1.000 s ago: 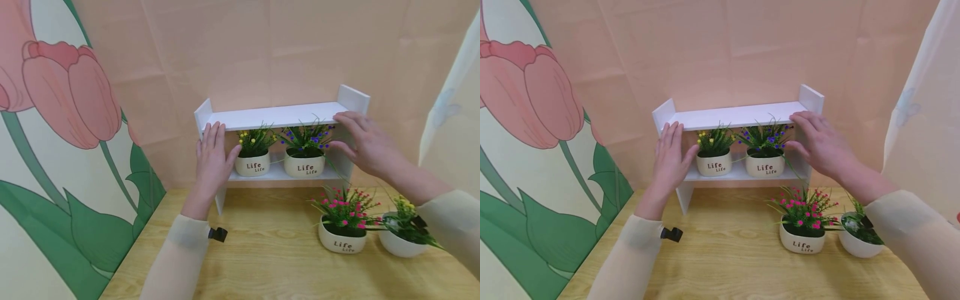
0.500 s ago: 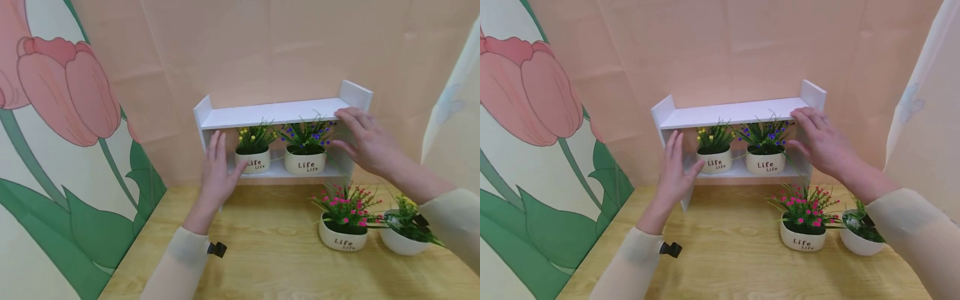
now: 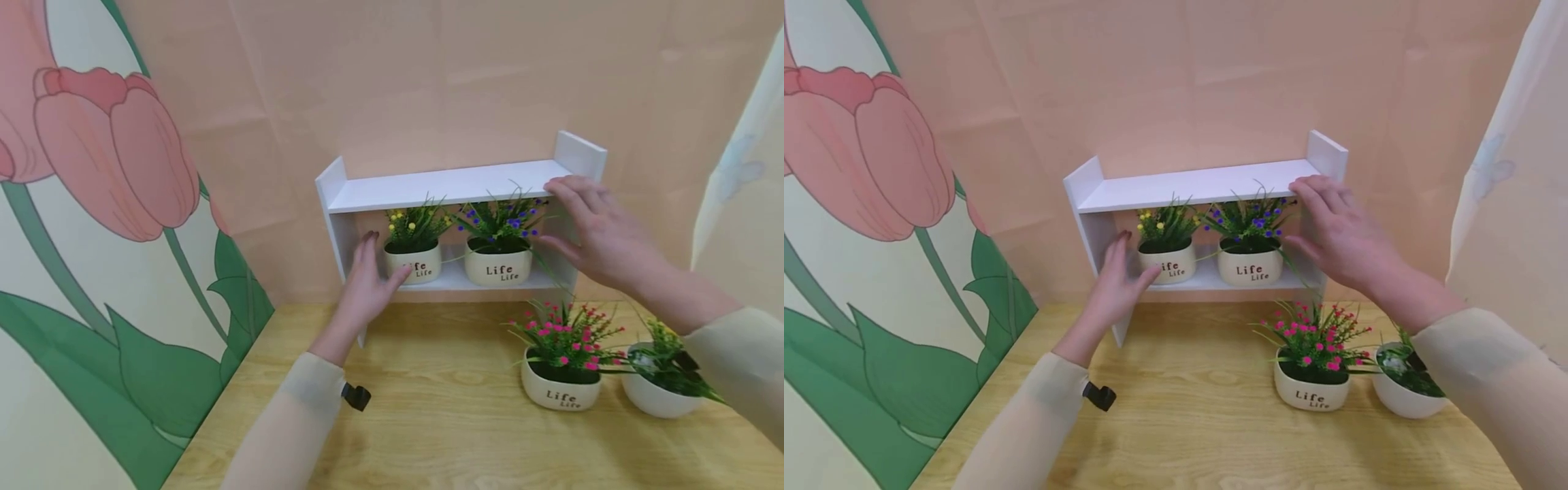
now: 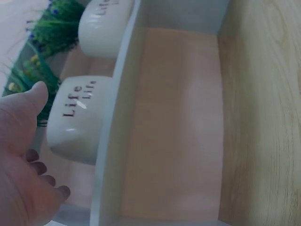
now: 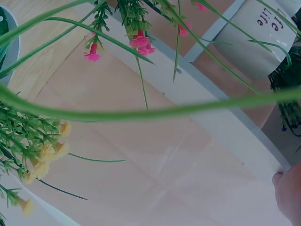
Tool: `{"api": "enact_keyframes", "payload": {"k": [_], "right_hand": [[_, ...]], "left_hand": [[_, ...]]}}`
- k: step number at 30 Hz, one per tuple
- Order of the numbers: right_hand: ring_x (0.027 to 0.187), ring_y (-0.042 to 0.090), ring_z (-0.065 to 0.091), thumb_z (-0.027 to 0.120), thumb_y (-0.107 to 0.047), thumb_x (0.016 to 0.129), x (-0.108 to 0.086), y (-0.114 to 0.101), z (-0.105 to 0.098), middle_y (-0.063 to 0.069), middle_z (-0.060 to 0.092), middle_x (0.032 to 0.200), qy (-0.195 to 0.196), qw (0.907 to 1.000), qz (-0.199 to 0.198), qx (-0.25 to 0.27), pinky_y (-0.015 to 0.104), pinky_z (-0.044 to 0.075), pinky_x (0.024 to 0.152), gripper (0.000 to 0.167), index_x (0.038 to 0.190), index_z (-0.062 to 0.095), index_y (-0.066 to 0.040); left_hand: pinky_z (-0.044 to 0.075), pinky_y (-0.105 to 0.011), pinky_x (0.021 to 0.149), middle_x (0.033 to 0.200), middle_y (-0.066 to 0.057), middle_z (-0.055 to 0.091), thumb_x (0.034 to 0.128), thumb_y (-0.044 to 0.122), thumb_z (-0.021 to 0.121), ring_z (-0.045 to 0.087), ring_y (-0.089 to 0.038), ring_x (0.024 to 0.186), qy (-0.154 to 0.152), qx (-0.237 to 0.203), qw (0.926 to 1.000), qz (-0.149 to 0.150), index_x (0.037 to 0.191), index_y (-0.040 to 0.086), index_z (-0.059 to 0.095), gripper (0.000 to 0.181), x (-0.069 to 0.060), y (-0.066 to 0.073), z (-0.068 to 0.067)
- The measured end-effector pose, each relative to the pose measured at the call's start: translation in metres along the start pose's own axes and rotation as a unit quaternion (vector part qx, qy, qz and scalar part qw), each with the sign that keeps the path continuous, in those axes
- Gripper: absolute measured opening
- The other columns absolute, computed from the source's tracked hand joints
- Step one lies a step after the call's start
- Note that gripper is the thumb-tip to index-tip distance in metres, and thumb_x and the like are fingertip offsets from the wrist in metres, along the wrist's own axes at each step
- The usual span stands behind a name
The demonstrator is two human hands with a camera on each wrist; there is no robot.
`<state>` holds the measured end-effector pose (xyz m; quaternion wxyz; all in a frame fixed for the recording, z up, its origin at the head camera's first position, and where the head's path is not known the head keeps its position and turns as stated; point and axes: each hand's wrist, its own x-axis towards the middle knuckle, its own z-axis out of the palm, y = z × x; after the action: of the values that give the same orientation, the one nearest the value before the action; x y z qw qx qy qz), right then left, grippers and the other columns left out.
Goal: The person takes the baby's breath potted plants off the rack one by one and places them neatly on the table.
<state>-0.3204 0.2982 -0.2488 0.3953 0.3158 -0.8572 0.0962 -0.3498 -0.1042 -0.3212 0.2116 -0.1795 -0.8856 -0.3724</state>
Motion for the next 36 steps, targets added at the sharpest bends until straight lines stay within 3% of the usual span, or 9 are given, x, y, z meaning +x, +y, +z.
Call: {"api": "enact_keyframes", "payload": {"k": [3, 6, 7, 12, 21, 28, 36], "right_hand": [[0.147, 0.054, 0.040, 0.074, -0.053, 0.104, -0.001, -0.001, -0.001, 0.025, 0.045, 0.161, -0.013, 0.9999, 0.011, -0.001, 0.067, 0.031, 0.127, 0.084, 0.165, 0.042, -0.004], [0.148, 0.055, 0.039, 0.092, -0.021, 0.089, -0.001, -0.004, -0.002, 0.025, 0.043, 0.162, -0.027, 0.9993, 0.025, -0.004, 0.069, 0.031, 0.126, 0.094, 0.166, 0.040, -0.004], [0.147, 0.056, 0.039, 0.093, -0.018, 0.086, 0.000, -0.005, -0.003, 0.025, 0.042, 0.162, -0.033, 0.9990, 0.029, -0.007, 0.072, 0.033, 0.123, 0.097, 0.166, 0.039, -0.004], [0.144, 0.059, 0.038, 0.092, -0.013, 0.087, 0.000, -0.007, -0.004, 0.027, 0.039, 0.162, -0.053, 0.9975, 0.044, -0.016, 0.078, 0.035, 0.117, 0.099, 0.167, 0.036, -0.004], [0.142, 0.058, 0.038, 0.088, 0.000, 0.079, -0.001, -0.001, -0.002, 0.029, 0.038, 0.161, -0.047, 0.9984, 0.029, -0.013, 0.071, 0.031, 0.124, 0.101, 0.166, 0.036, -0.002], [0.142, 0.057, 0.036, 0.076, 0.008, 0.071, 0.002, -0.003, -0.001, 0.027, 0.035, 0.163, -0.059, 0.9974, 0.039, -0.014, 0.077, 0.042, 0.109, 0.105, 0.166, 0.034, -0.004], [0.146, 0.056, 0.033, 0.075, 0.008, 0.071, -0.001, -0.002, -0.001, 0.027, 0.035, 0.162, -0.055, 0.9977, 0.039, -0.006, 0.073, 0.035, 0.120, 0.103, 0.165, 0.035, -0.002]], "left_hand": [[0.035, -0.054, 0.129, 0.176, -0.024, 0.028, 0.1029, 0.049, 0.078, 0.036, -0.042, 0.159, -0.016, -0.017, 0.9995, -0.021, 0.173, 0.001, 0.022, 0.102, 0.008, -0.004, 0.004], [0.035, -0.053, 0.129, 0.174, -0.025, 0.032, 0.1029, 0.048, 0.079, 0.037, -0.041, 0.158, -0.031, -0.042, 0.9980, -0.036, 0.172, 0.001, 0.024, 0.100, 0.015, -0.005, 0.008], [0.035, -0.051, 0.129, 0.174, -0.025, 0.033, 0.1029, 0.048, 0.079, 0.037, -0.040, 0.159, -0.035, -0.050, 0.9974, -0.038, 0.172, -0.001, 0.024, 0.100, 0.018, -0.005, 0.008], [0.034, -0.048, 0.130, 0.171, -0.027, 0.036, 0.1020, 0.044, 0.081, 0.038, -0.039, 0.158, -0.047, -0.078, 0.9949, -0.043, 0.170, -0.002, 0.026, 0.099, 0.027, -0.003, 0.011], [0.034, -0.045, 0.130, 0.172, -0.023, 0.038, 0.1009, 0.045, 0.083, 0.041, -0.036, 0.158, -0.055, -0.093, 0.9922, -0.063, 0.173, 0.002, 0.025, 0.102, 0.035, 0.001, 0.015], [0.035, -0.046, 0.129, 0.170, -0.022, 0.042, 0.1002, 0.042, 0.084, 0.043, -0.036, 0.157, -0.051, -0.103, 0.9910, -0.069, 0.173, 0.004, 0.027, 0.100, 0.038, 0.001, 0.014], [0.041, -0.044, 0.125, 0.158, -0.018, 0.057, 0.1000, 0.038, 0.085, 0.054, -0.033, 0.147, -0.053, -0.104, 0.9916, -0.057, 0.166, 0.003, 0.041, 0.087, 0.041, -0.001, 0.018]]}}
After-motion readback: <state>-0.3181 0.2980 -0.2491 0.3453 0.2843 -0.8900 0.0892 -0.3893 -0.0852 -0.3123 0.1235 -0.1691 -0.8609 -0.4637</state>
